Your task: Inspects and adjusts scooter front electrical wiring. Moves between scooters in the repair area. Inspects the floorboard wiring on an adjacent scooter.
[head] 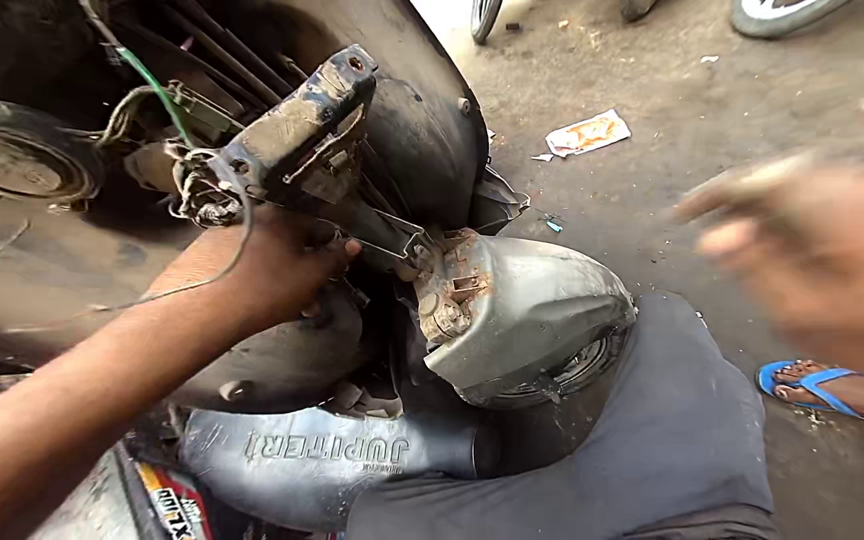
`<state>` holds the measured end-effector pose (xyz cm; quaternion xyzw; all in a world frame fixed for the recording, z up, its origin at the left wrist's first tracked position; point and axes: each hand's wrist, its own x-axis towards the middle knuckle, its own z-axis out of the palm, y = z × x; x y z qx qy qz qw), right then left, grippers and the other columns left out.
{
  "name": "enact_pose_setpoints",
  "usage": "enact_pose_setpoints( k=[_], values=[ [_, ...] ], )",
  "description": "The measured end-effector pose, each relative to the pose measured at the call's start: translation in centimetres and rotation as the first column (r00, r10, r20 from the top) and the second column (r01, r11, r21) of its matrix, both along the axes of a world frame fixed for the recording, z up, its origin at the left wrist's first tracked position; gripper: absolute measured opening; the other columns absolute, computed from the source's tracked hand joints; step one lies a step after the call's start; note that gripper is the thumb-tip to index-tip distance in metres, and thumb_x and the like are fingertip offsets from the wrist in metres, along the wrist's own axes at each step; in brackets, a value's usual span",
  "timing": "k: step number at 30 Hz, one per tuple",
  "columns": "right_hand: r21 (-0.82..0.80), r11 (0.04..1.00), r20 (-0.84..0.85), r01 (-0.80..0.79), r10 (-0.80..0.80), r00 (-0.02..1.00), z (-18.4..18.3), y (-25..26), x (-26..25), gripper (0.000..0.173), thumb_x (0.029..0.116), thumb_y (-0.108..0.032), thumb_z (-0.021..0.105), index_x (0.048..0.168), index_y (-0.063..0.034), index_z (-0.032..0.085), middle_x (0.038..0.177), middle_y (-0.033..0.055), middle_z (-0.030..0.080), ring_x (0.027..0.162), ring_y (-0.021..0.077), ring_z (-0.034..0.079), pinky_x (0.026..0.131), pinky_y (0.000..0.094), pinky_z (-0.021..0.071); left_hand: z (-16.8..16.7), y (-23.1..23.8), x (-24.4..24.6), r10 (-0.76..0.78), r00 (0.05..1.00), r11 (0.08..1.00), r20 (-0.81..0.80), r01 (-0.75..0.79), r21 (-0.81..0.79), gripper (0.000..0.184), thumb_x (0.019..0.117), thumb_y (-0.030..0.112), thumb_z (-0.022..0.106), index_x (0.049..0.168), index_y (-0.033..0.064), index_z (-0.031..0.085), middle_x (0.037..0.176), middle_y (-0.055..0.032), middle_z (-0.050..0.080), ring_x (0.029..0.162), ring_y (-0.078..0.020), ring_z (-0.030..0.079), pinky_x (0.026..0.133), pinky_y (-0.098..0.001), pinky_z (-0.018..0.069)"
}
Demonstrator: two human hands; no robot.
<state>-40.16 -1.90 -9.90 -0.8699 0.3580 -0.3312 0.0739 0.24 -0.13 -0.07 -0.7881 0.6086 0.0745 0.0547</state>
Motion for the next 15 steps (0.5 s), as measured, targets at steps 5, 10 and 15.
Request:
enact_pose_setpoints(
  k=[5, 10, 15],
  values=[
    [0.276, 0.847, 0.195, -0.454, 0.414, 0.889, -3.9, 1.9, 18.5, 0.032, 0.1078, -0.026, 0.049, 0.13, -0.0125, 0.068, 0.109, 0.0064, 0.071, 0.095, 0.0196, 0.07, 0.08, 0.042, 0.0594, -0.6, -0.6, 2.2, 0.133, 0.97, 0.984, -0.202, -0.154, -0.093, 0.041, 0.106, 0.045, 0.053, 0.11, 0.0073, 0.067, 0.072, -0.0153, 0.061, 0.052, -0.0253, 0.054, 0.052, -0.0494, 0.051],
    [0.254, 0.882, 0.201, -0.398, 0.354, 0.913, -3.8, -1.6, 24.3, 0.028, 0.1068, -0.026, 0.05, 0.124, -0.0173, 0.07, 0.084, 0.0037, 0.07, 0.078, 0.0224, 0.069, 0.067, 0.0468, 0.0552, -0.6, -1.1, 1.7, 0.212, 0.944, 0.967, -0.252, -0.239, -0.082, 0.034, 0.107, 0.041, 0.052, 0.113, 0.0096, 0.064, 0.07, -0.0106, 0.056, 0.049, -0.0177, 0.047, 0.047, -0.0372, 0.0452],
    [0.234, 0.897, 0.259, -0.374, 0.314, 0.914, -3.9, -2.9, 25.5, 0.029, 0.107, -0.027, 0.05, 0.119, -0.0152, 0.073, 0.084, 0.0032, 0.071, 0.08, 0.0206, 0.07, 0.069, 0.0453, 0.0552, -0.7, -1.5, 1.2, 0.267, 0.944, 0.959, -0.192, -0.28, -0.044, 0.038, 0.1078, 0.043, 0.048, 0.107, 0.0086, 0.064, 0.067, -0.0077, 0.05, 0.049, -0.016, 0.044, 0.048, -0.0354, 0.0421]
  ],
)
